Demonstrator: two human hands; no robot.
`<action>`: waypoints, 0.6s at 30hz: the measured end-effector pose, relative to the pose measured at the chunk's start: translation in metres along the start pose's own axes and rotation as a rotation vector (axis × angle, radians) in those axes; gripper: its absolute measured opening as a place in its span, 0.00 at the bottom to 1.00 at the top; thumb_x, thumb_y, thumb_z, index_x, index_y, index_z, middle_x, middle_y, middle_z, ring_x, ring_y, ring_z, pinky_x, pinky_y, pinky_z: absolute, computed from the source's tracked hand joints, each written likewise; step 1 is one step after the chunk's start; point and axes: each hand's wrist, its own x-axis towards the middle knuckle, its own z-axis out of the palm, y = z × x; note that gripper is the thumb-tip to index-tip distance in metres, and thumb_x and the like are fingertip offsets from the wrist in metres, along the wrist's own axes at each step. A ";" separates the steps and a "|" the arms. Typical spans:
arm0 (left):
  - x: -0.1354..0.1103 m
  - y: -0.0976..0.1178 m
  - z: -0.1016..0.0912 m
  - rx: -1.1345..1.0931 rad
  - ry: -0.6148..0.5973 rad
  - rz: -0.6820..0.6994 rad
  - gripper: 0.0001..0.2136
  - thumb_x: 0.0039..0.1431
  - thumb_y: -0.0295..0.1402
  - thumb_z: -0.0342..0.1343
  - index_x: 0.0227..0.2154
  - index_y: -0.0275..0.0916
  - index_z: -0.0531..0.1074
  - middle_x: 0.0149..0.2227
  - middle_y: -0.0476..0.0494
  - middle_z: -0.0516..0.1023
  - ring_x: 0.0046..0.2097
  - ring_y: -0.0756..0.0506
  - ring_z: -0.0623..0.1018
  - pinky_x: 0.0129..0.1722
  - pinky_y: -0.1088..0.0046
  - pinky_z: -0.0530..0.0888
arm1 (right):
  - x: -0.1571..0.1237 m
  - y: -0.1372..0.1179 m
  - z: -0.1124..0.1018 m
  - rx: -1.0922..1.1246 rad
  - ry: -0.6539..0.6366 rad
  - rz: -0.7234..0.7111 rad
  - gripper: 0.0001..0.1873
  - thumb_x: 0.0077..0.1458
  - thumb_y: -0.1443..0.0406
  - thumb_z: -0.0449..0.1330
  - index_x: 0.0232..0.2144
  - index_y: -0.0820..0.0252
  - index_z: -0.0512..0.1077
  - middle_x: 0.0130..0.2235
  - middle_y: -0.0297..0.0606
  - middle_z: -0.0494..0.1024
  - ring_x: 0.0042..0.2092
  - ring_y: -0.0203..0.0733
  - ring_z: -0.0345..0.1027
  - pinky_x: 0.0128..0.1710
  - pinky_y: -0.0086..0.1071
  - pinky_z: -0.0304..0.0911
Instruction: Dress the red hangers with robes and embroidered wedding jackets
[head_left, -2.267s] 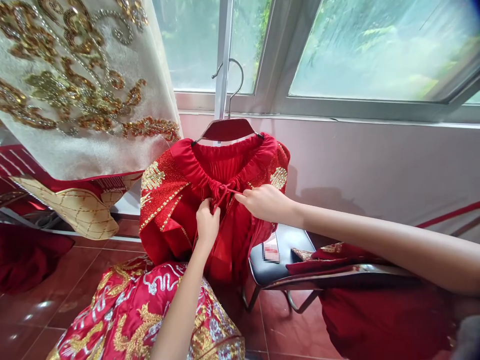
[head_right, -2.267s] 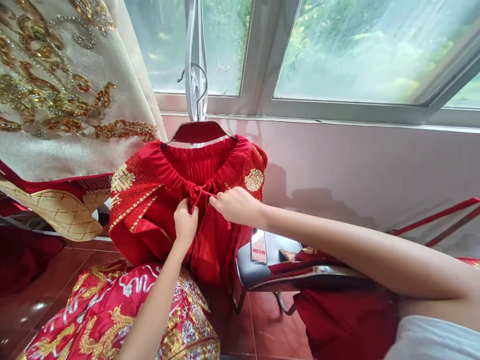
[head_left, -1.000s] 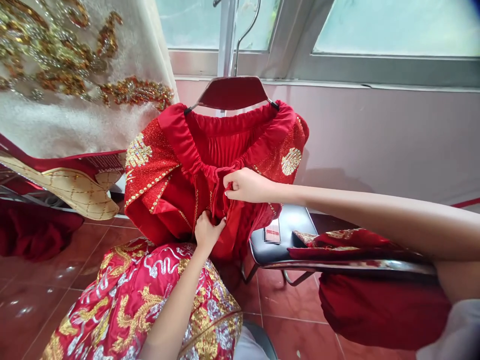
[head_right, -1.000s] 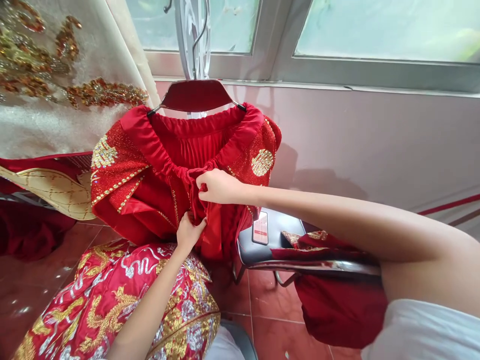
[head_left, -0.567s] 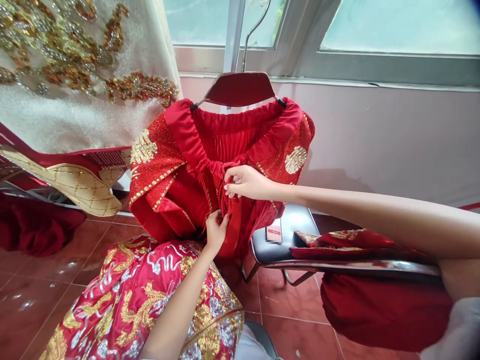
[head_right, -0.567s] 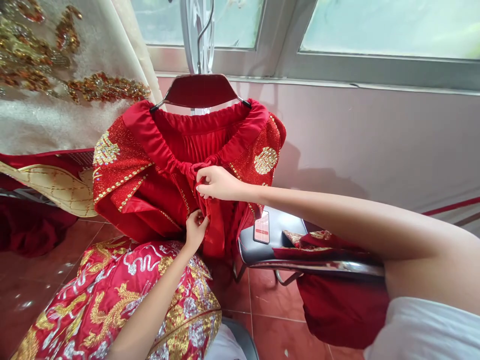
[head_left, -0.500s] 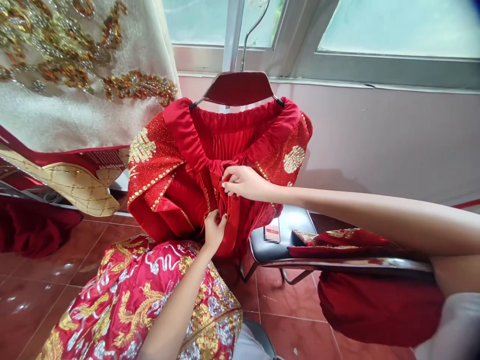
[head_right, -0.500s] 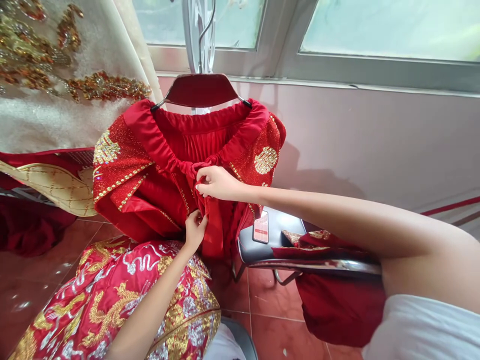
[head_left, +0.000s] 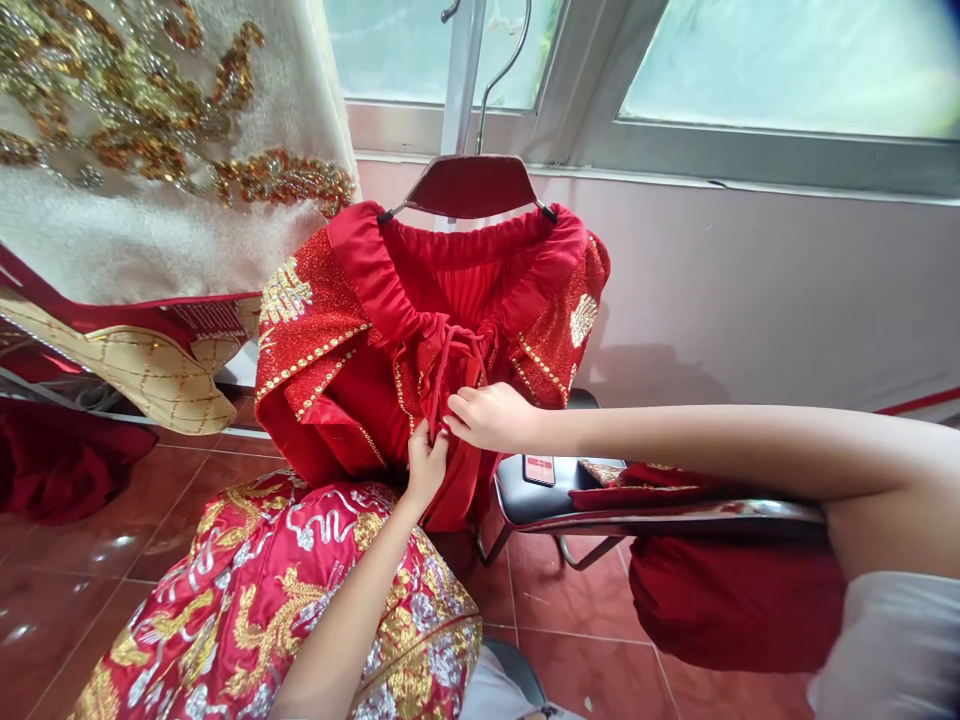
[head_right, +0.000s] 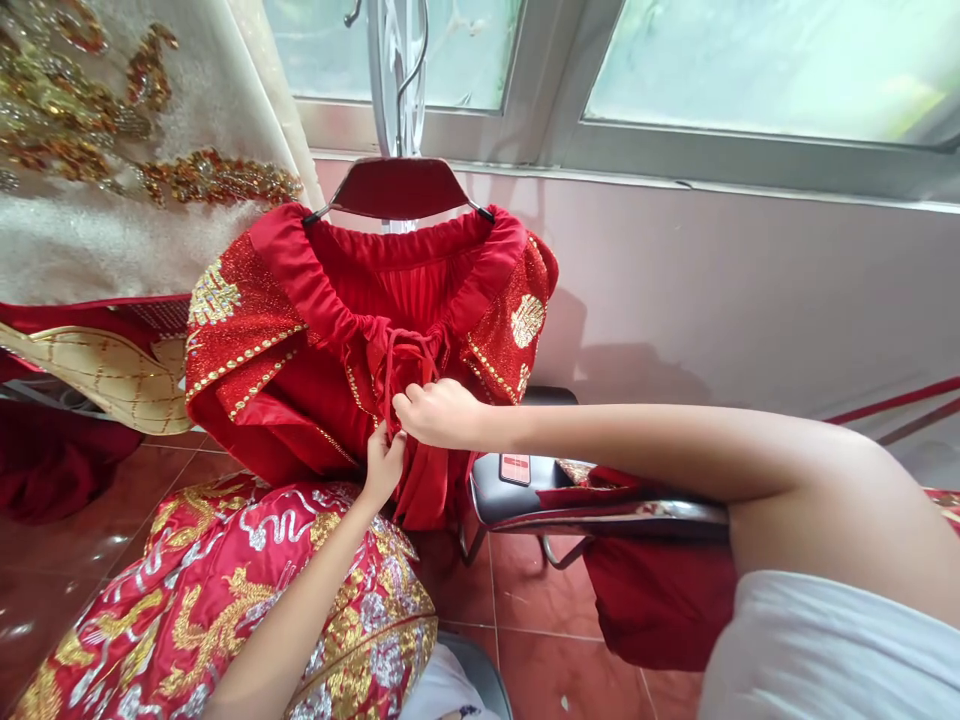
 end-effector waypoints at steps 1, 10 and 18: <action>0.001 0.002 -0.001 -0.013 0.004 0.002 0.08 0.56 0.35 0.47 0.30 0.37 0.67 0.26 0.48 0.71 0.30 0.48 0.71 0.33 0.74 0.68 | 0.000 -0.001 0.003 0.079 -0.037 0.046 0.16 0.62 0.61 0.47 0.35 0.64 0.72 0.33 0.44 0.76 0.31 0.41 0.70 0.26 0.29 0.50; 0.007 0.016 -0.017 0.278 -0.073 0.195 0.07 0.58 0.33 0.48 0.34 0.37 0.68 0.33 0.42 0.74 0.36 0.45 0.74 0.39 0.70 0.70 | 0.002 -0.010 0.002 0.226 -0.122 0.255 0.15 0.59 0.60 0.52 0.32 0.63 0.74 0.32 0.45 0.78 0.35 0.45 0.73 0.30 0.30 0.58; 0.008 0.013 -0.020 0.420 -0.220 0.304 0.05 0.59 0.29 0.47 0.36 0.35 0.66 0.36 0.37 0.73 0.40 0.41 0.75 0.41 0.63 0.72 | 0.001 -0.013 0.006 0.282 -0.182 0.278 0.14 0.56 0.67 0.50 0.31 0.65 0.75 0.32 0.49 0.78 0.35 0.46 0.74 0.30 0.31 0.59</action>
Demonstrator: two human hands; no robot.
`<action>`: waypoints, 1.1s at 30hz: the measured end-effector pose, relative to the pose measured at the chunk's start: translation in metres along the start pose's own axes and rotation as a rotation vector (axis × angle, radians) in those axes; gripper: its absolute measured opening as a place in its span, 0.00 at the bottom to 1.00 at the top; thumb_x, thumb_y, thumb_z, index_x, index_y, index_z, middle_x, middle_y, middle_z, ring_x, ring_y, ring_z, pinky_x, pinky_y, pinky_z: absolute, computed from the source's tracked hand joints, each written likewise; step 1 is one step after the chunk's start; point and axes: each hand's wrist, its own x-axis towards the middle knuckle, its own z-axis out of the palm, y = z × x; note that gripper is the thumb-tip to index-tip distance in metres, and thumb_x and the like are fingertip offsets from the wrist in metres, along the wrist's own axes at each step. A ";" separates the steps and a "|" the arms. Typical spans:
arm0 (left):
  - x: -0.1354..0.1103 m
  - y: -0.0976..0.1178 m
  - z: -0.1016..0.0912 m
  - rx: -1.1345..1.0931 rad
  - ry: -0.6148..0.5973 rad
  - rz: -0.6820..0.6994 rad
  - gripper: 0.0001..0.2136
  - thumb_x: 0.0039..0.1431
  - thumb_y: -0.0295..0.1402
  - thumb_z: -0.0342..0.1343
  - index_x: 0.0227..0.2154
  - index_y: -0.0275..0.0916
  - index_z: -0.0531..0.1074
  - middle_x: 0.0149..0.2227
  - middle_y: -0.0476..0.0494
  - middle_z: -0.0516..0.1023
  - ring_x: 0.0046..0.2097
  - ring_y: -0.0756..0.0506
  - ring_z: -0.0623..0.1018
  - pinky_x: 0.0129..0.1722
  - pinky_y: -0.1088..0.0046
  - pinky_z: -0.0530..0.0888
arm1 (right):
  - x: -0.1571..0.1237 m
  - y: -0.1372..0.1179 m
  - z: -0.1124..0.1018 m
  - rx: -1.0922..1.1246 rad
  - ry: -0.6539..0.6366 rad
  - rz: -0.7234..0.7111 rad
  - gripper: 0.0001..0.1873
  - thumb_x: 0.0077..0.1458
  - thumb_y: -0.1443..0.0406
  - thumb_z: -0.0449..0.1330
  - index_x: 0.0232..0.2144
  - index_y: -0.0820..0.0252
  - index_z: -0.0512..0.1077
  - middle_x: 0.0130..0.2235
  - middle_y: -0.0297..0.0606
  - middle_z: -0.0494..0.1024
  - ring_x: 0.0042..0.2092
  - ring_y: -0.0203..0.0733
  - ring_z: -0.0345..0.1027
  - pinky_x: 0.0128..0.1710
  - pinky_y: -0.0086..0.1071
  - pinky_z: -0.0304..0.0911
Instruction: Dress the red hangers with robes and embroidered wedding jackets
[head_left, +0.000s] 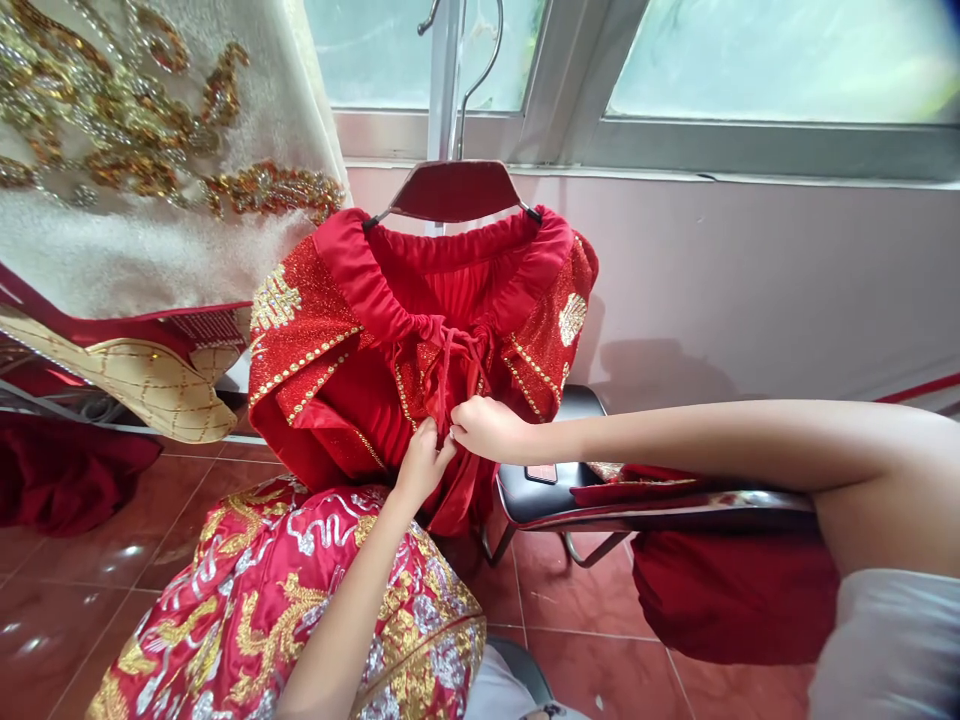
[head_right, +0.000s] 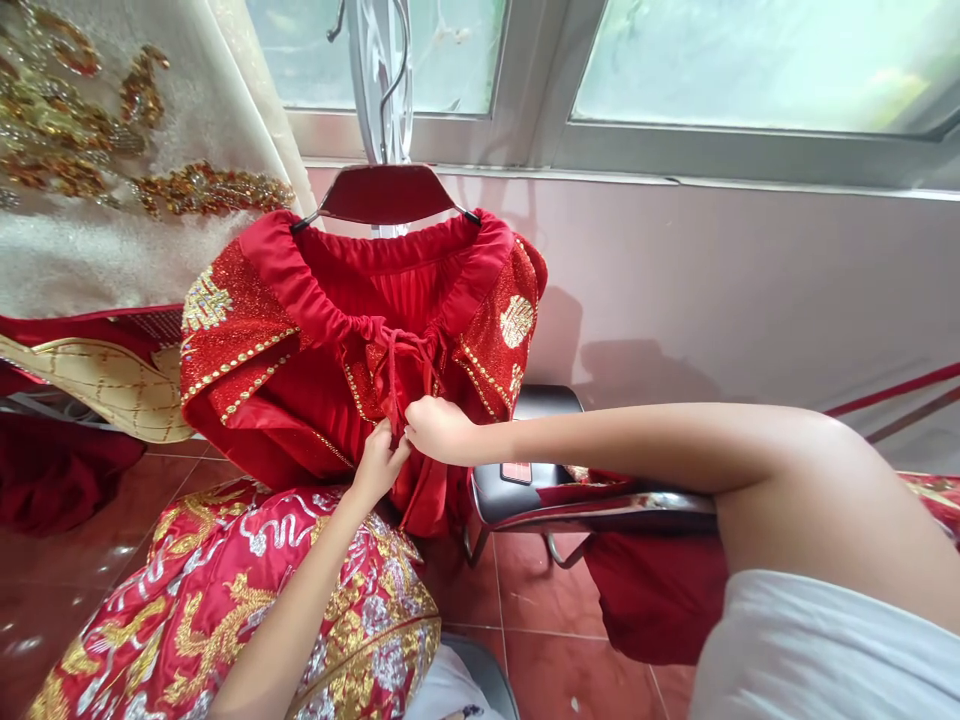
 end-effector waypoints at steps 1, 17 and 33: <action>0.000 0.000 -0.001 0.019 -0.020 -0.002 0.05 0.59 0.29 0.47 0.36 0.35 0.66 0.36 0.36 0.73 0.40 0.40 0.75 0.41 0.63 0.72 | 0.000 0.000 0.001 0.001 0.005 -0.001 0.13 0.54 0.68 0.50 0.30 0.66 0.75 0.31 0.49 0.78 0.34 0.46 0.73 0.29 0.31 0.57; -0.004 -0.008 0.005 -0.091 -0.050 -0.019 0.08 0.62 0.36 0.48 0.36 0.37 0.68 0.37 0.41 0.73 0.40 0.45 0.74 0.41 0.70 0.69 | 0.004 0.004 0.018 1.306 -0.246 0.477 0.13 0.45 0.72 0.54 0.13 0.61 0.58 0.10 0.27 0.54 0.14 0.26 0.40 0.14 0.25 0.34; 0.000 -0.044 -0.004 0.023 -0.087 -0.039 0.08 0.58 0.29 0.46 0.24 0.38 0.65 0.27 0.48 0.67 0.31 0.49 0.69 0.34 0.74 0.67 | 0.015 0.000 -0.039 1.678 -0.064 0.431 0.11 0.52 0.74 0.49 0.20 0.66 0.66 0.12 0.24 0.52 0.13 0.24 0.39 0.14 0.23 0.35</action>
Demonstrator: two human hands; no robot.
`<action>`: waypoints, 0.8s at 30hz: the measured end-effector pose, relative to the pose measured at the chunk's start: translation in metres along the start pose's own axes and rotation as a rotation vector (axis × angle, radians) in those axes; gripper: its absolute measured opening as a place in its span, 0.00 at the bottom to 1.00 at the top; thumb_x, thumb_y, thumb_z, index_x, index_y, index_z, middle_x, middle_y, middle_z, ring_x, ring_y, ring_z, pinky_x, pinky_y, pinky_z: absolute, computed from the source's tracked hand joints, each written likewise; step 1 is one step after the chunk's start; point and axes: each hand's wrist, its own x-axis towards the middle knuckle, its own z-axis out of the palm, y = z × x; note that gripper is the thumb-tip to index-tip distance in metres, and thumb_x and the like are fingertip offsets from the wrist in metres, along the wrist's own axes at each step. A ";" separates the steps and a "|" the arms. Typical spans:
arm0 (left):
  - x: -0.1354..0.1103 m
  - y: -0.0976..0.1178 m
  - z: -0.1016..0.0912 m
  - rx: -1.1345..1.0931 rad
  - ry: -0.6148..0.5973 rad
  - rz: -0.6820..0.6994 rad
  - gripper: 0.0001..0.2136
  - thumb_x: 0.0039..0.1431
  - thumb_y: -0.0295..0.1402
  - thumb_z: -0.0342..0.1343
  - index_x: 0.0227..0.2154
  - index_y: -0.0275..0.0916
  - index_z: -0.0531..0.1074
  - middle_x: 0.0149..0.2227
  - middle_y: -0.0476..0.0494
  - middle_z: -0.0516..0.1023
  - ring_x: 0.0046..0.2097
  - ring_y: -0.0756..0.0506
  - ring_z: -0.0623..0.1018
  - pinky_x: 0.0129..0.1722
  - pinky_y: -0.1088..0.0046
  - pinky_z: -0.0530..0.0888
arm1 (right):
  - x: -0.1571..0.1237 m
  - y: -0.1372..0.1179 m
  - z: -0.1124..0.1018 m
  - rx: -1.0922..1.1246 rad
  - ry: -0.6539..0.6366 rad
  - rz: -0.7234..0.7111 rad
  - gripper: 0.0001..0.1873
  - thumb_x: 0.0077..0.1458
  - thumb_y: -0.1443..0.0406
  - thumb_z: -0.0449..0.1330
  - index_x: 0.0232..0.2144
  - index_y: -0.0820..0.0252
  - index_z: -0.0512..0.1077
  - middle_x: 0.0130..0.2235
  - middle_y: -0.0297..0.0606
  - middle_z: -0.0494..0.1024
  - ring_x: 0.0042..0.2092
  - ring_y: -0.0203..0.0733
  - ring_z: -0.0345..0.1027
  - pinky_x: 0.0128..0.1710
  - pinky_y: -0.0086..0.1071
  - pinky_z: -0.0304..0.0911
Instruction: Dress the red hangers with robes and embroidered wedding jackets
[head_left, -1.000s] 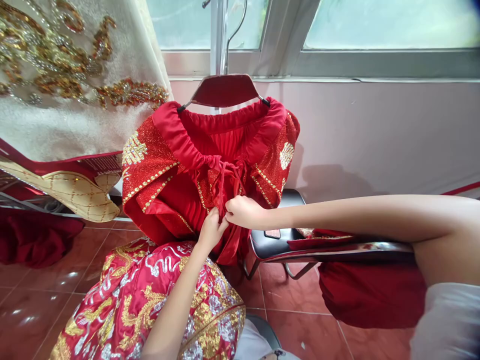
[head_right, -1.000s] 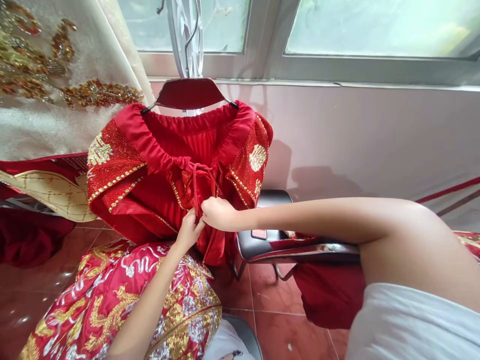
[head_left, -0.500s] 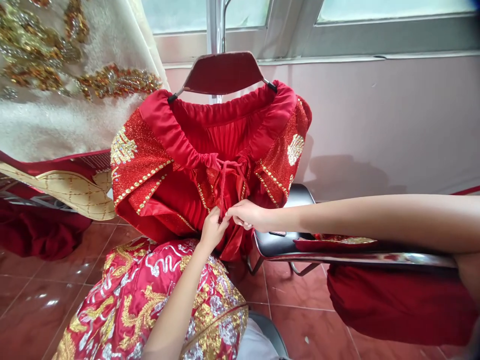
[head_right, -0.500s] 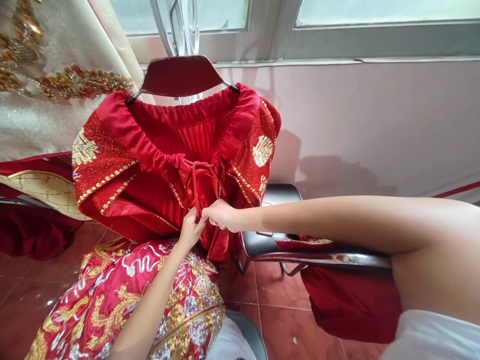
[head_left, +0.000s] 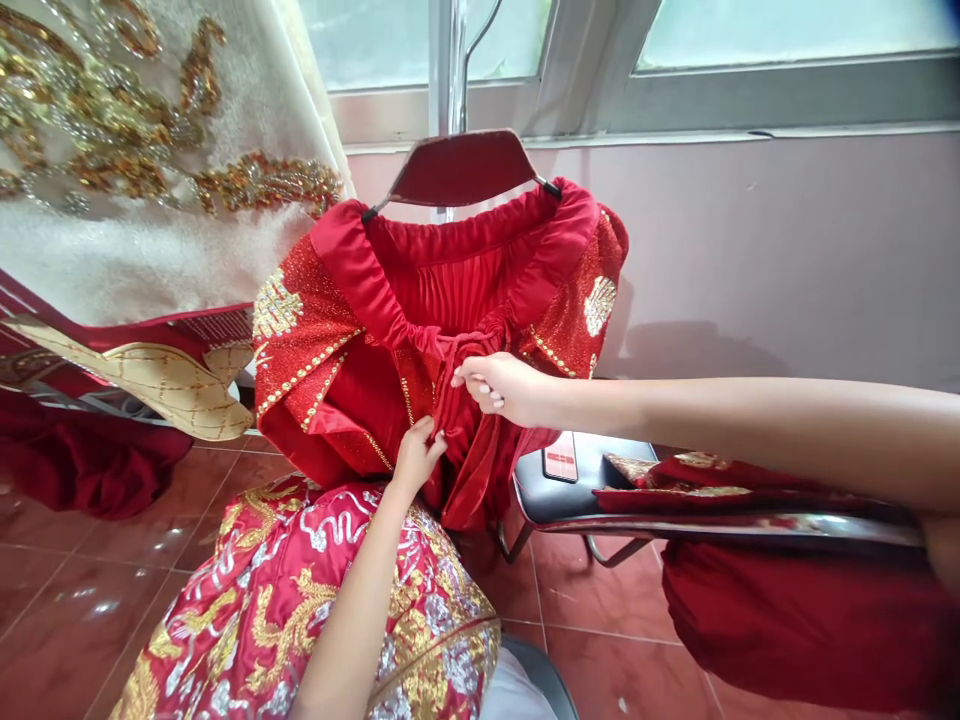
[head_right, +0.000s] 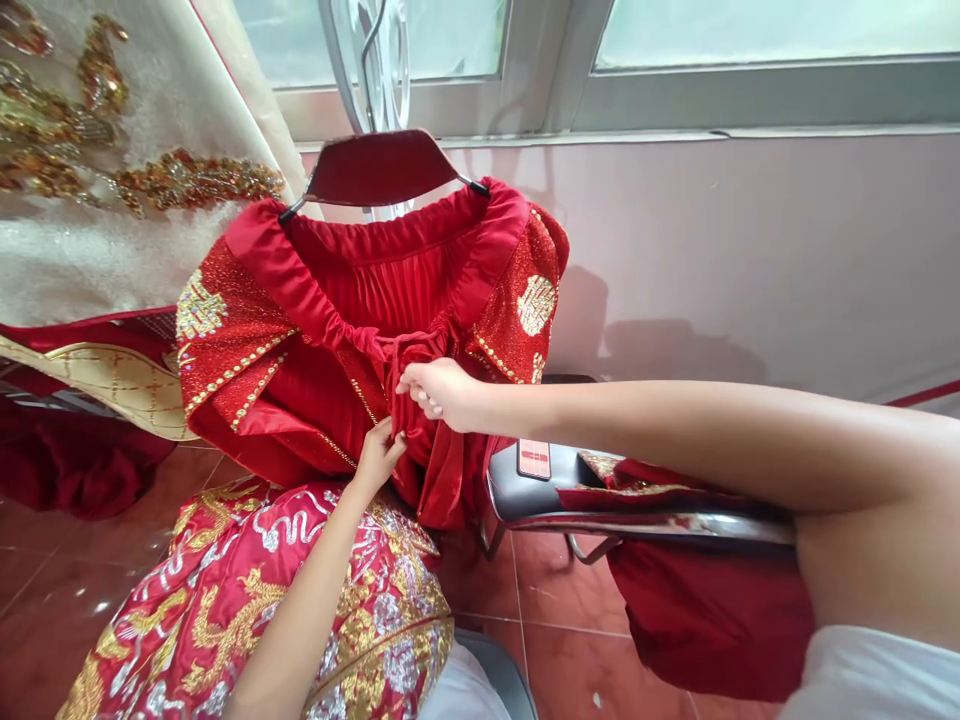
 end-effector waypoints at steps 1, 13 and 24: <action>0.000 -0.001 -0.003 0.017 0.004 -0.011 0.09 0.58 0.29 0.46 0.24 0.38 0.65 0.27 0.48 0.67 0.31 0.48 0.69 0.34 0.73 0.67 | 0.001 -0.003 0.000 0.014 -0.007 -0.027 0.10 0.53 0.73 0.50 0.21 0.66 0.66 0.12 0.24 0.53 0.14 0.24 0.40 0.14 0.23 0.36; 0.020 0.067 -0.009 0.555 0.561 0.133 0.08 0.59 0.37 0.50 0.32 0.37 0.68 0.28 0.43 0.70 0.32 0.43 0.71 0.32 0.70 0.66 | -0.008 0.029 0.009 0.057 -0.126 0.003 0.08 0.53 0.71 0.51 0.25 0.64 0.67 0.13 0.27 0.58 0.15 0.26 0.43 0.16 0.22 0.39; 0.021 0.065 -0.013 0.674 0.517 0.090 0.09 0.61 0.30 0.50 0.25 0.38 0.68 0.25 0.44 0.69 0.28 0.46 0.71 0.26 0.73 0.60 | -0.014 -0.010 0.009 0.067 -0.027 0.047 0.11 0.56 0.75 0.49 0.24 0.68 0.66 0.14 0.24 0.52 0.16 0.24 0.40 0.14 0.21 0.37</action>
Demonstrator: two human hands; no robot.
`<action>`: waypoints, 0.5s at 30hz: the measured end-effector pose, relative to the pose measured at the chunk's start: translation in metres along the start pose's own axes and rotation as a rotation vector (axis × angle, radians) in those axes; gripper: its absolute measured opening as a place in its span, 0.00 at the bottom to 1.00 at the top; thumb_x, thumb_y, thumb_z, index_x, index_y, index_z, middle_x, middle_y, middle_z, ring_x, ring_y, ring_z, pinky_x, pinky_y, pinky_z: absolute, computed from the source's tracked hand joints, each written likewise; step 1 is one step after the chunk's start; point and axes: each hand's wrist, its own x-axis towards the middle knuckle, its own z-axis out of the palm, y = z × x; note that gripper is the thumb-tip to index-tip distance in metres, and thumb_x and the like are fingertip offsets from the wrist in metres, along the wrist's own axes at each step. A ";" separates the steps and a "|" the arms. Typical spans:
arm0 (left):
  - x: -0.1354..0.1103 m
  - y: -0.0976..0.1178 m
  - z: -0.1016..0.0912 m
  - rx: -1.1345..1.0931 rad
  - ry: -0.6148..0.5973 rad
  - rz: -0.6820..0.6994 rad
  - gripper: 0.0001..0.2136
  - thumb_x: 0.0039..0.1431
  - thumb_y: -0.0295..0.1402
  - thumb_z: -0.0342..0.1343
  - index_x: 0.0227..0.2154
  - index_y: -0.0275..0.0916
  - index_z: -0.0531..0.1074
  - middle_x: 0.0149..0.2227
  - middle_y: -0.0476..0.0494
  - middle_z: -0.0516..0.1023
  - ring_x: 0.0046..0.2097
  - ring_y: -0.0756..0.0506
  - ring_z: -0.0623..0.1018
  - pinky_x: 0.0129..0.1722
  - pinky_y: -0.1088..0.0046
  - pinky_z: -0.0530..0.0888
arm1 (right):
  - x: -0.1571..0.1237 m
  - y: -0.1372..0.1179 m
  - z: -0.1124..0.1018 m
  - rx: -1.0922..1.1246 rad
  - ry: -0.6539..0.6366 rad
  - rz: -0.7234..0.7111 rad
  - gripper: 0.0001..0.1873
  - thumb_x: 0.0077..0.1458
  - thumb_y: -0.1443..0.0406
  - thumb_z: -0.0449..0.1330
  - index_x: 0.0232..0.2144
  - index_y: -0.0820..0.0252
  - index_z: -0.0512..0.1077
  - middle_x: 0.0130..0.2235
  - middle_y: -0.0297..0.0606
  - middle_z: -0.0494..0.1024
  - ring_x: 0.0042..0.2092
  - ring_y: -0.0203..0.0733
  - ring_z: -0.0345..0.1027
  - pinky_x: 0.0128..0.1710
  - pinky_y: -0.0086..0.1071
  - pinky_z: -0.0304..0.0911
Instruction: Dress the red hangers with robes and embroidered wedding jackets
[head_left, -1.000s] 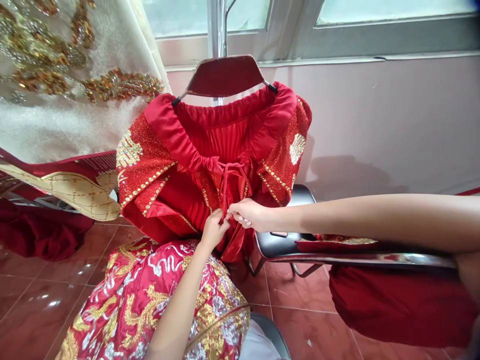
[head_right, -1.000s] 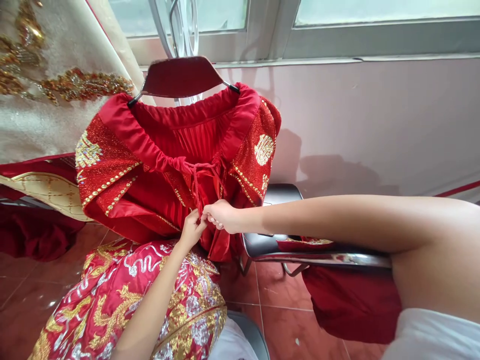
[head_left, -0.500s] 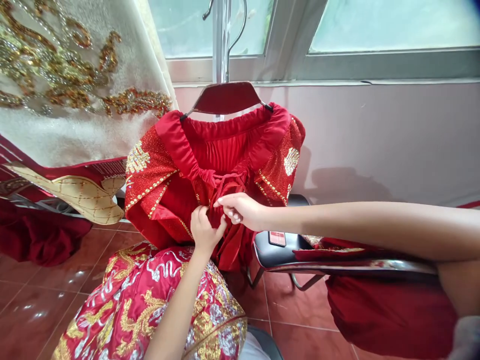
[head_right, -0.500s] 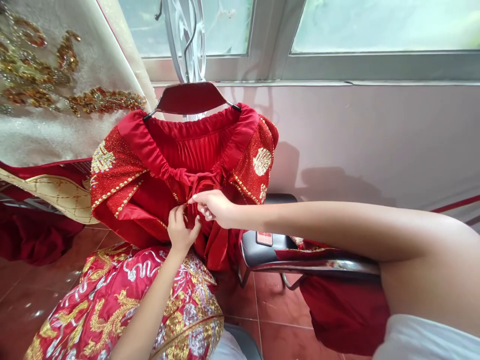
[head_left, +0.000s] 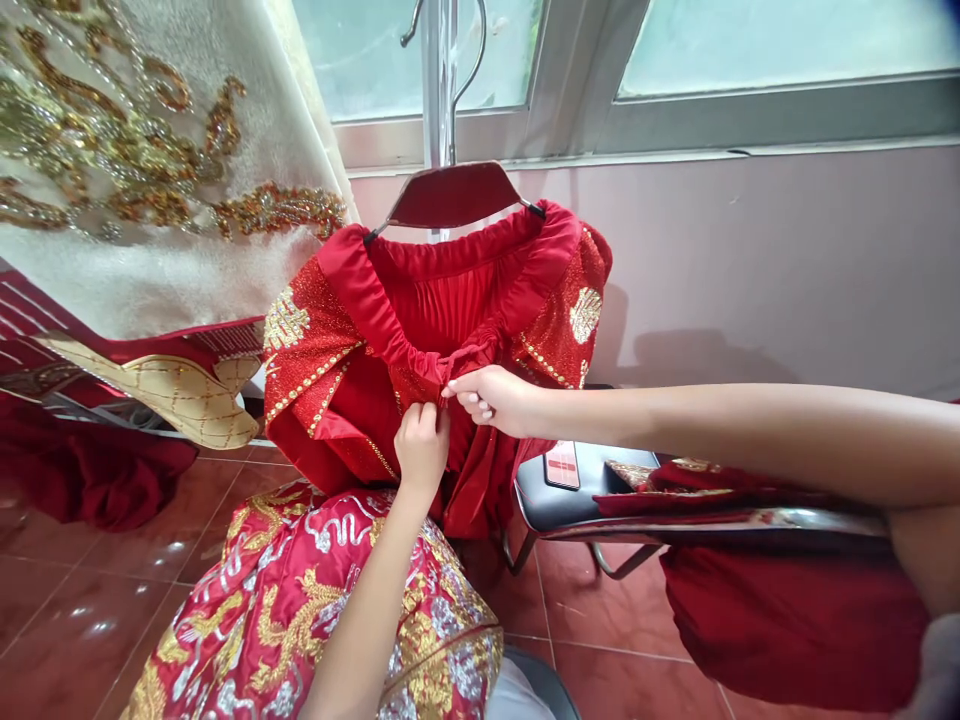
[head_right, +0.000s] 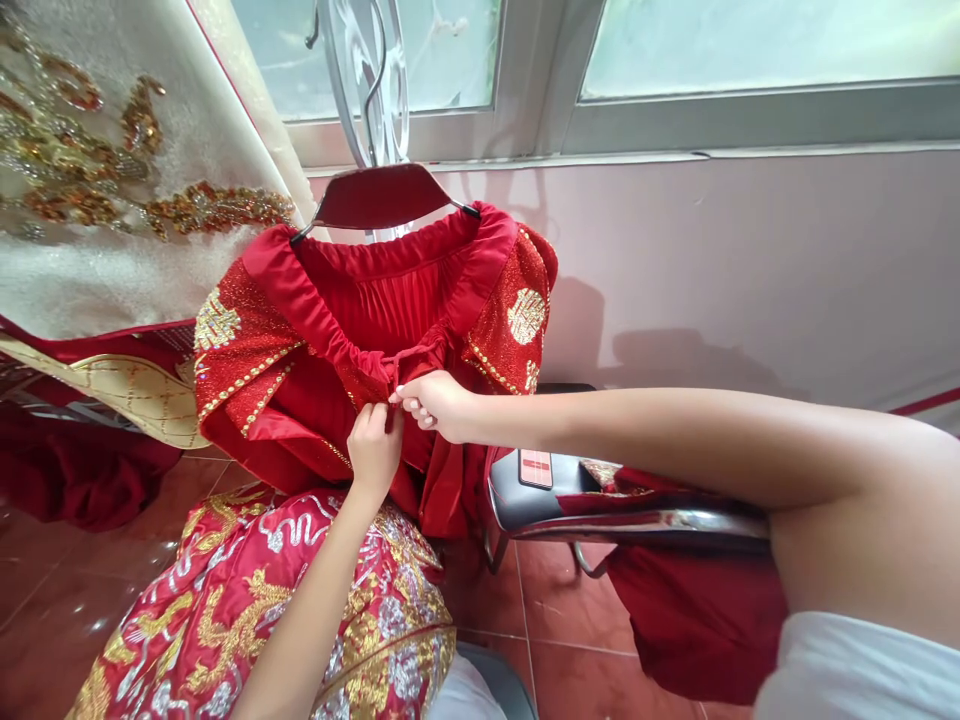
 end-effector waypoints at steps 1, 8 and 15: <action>-0.001 -0.003 0.002 -0.002 -0.004 -0.008 0.09 0.61 0.30 0.50 0.24 0.38 0.68 0.25 0.44 0.69 0.28 0.46 0.71 0.26 0.72 0.60 | -0.001 -0.006 0.000 0.008 -0.002 -0.011 0.11 0.56 0.76 0.48 0.24 0.68 0.66 0.14 0.24 0.51 0.16 0.24 0.39 0.14 0.21 0.36; -0.005 -0.020 0.005 -0.072 -0.075 -0.111 0.07 0.61 0.32 0.49 0.29 0.37 0.69 0.29 0.42 0.72 0.32 0.44 0.73 0.31 0.71 0.65 | 0.003 -0.006 -0.004 0.001 -0.043 -0.161 0.06 0.52 0.74 0.52 0.27 0.67 0.68 0.15 0.24 0.53 0.16 0.25 0.40 0.16 0.23 0.37; -0.014 0.005 -0.009 -0.202 0.189 -0.013 0.08 0.58 0.36 0.54 0.37 0.36 0.68 0.33 0.40 0.73 0.37 0.43 0.73 0.38 0.67 0.70 | 0.003 0.025 -0.003 -0.102 -0.034 -0.094 0.07 0.51 0.71 0.52 0.24 0.67 0.68 0.13 0.26 0.56 0.16 0.27 0.43 0.17 0.23 0.40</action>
